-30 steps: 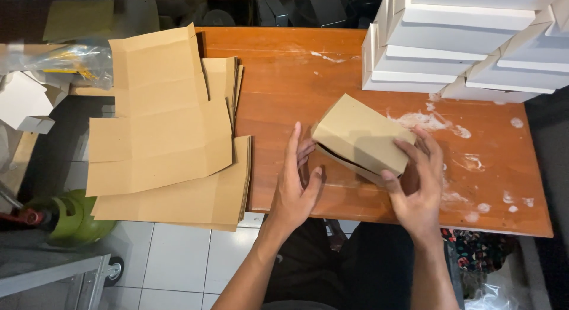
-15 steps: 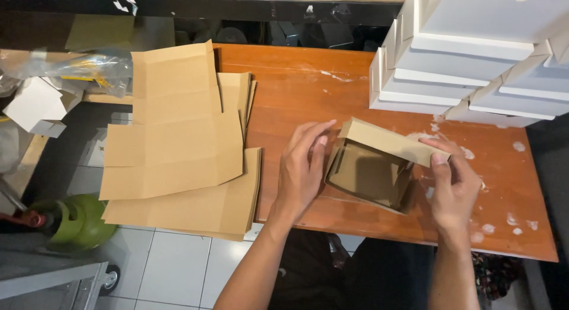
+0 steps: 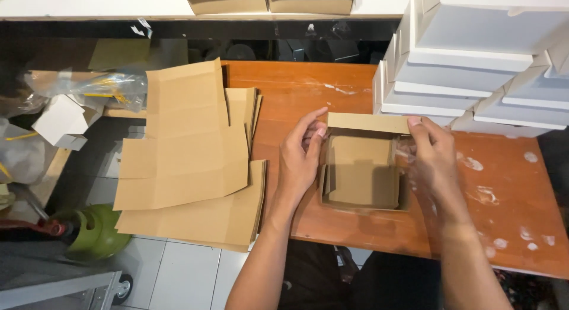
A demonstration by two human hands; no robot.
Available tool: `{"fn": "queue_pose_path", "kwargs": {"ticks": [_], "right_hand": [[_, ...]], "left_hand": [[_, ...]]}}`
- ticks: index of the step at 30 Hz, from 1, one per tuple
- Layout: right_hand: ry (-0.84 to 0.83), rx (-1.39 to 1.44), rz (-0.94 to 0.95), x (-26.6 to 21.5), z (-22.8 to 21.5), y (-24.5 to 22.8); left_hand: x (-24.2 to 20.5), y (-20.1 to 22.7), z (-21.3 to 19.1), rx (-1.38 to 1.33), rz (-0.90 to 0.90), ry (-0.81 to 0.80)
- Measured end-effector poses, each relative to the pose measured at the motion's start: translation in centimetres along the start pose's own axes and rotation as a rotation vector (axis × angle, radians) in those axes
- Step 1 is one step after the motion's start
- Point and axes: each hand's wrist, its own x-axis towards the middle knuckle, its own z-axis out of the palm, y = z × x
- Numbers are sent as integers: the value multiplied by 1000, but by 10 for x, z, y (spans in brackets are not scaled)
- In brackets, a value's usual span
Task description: The person folds flat cardboard pieces into small rectangular boxes by hand. They fold the side flaps, tuck the tabs, and close the top flaps to form each box, then place the finished box aside and repeat the process with another flat piece.
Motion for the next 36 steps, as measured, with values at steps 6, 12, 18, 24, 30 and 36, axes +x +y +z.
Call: {"fn": "queue_pose_path", "kwargs": {"ticks": [6,12,18,24,30,36], "right_hand": [[-171,-37,-13,53,1,35],[-178,-150,35,42,-15,10],[-68,-119,28,42,-26,47],[0,-138,-11,47,-26,60],[-52,-152,-89,50,-21,69],[-70,-171,-173,54,-17,75]], "left_hand": [[16,6,-6,165,-24,46],[37,11,-1,133,55,-55],[39,-8,31,-86,150,-119],[37,-34,44,-227,92,-96],[33,-48,43,-319,-45,-33],[33,-50,43,-309,-103,20]]}}
